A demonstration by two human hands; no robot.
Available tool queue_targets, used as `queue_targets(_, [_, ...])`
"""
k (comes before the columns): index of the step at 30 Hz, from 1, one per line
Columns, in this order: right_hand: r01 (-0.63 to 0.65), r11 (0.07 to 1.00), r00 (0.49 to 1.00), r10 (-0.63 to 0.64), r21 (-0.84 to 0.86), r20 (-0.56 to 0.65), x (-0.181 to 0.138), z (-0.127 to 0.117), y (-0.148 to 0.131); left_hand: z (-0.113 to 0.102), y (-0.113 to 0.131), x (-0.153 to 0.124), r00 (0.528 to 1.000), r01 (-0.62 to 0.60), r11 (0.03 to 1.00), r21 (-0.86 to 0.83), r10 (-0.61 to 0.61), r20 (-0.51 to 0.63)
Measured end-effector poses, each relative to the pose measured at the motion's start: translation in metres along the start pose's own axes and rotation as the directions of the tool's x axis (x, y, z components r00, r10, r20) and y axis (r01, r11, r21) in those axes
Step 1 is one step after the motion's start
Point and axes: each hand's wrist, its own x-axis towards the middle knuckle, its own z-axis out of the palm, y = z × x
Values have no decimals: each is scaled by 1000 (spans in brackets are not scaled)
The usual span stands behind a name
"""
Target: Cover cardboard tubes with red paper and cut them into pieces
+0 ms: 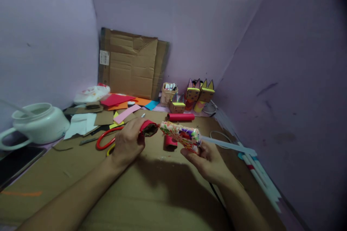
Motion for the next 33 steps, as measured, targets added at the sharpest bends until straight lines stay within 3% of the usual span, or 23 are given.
queue_targets(8, [-36,999,999,36,-24,-7,-1,2,5,0,0,-1,1000,8,997,77,-9,9])
queue_targets(19, [8,1000,1000,-8,-2,-1,-2,4,9,0,-1,-1,1000,-30,991,133,31,-2])
queue_targets(27, [66,988,998,-68,-137,-6,-4,0,23,0,-1,-2,998,-61,986,154,63,-8])
queue_targets(33, [71,987,997,-73,-147,-9,-4,-1,24,1,-2,-2,996,-84,983,166,88,-19])
